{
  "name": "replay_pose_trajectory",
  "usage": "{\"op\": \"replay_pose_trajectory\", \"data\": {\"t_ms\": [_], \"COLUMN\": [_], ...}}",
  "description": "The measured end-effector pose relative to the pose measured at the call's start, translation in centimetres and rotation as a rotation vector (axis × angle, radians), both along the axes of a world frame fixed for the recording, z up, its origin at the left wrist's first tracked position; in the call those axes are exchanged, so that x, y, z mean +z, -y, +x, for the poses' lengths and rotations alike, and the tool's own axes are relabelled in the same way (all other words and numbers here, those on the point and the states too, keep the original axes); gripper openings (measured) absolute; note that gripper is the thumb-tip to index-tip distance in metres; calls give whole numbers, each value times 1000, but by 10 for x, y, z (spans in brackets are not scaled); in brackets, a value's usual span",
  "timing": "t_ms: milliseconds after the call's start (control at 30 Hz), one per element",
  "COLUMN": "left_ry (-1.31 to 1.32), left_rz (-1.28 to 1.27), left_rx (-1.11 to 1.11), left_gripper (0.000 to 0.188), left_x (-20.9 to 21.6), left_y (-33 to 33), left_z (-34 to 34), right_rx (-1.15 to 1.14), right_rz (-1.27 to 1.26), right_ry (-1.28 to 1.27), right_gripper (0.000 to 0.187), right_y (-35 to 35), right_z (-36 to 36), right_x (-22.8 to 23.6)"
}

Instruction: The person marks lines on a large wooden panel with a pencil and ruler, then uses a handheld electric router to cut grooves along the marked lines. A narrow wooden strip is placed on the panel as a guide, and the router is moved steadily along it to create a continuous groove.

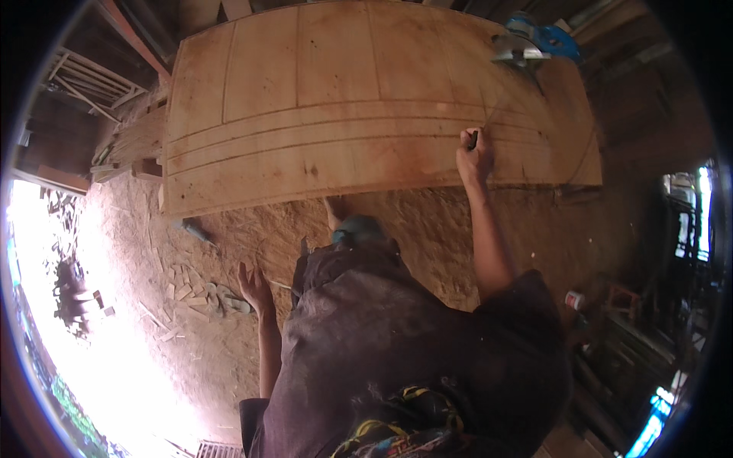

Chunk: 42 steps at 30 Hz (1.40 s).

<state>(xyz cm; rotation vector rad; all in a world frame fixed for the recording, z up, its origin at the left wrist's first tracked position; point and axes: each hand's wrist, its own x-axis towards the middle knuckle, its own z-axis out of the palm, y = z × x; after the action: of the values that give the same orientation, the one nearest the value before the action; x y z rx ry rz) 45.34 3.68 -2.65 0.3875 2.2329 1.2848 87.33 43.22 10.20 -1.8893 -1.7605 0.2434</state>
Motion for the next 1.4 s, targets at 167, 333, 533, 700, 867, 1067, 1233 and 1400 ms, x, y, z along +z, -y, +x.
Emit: {"op": "replay_pose_trajectory", "data": {"t_ms": [167, 333, 533, 700, 867, 1067, 1233, 1400], "left_ry": [151, 772, 663, 772, 871, 587, 433, 274], "left_rz": [-158, -94, -148, -233, -142, -52, 175, 394], "left_rx": [-198, -163, -252, -227, -366, -538, -682, -798], "left_gripper": [63, 61, 48, 42, 48, 45, 41, 44], "left_x": [-71, -54, -99, -93, -107, 20, 100, 174], "left_y": [45, 49, 115, 87, 22, -100, -211, -348], "left_z": [25, 50, 64, 85, 104, 189, 291, 379], "right_rx": [536, 432, -45, 185, 201, -12, 29, -21], "right_rz": [168, -405, 6, -20, -345, -318, -241, -104], "right_ry": [-336, -784, -400, -430, -806, -813, -989, -1205], "right_gripper": [16, 19, 17, 13, 17, 20, 11, 12], "right_y": [94, 137, 106, 121, 135, 114, 135, 158], "right_z": [-98, -112, 59, 45, 62, 216, 307, 373], "right_x": [18, 2, -8, 17, -5, 57, 110, 108]}}
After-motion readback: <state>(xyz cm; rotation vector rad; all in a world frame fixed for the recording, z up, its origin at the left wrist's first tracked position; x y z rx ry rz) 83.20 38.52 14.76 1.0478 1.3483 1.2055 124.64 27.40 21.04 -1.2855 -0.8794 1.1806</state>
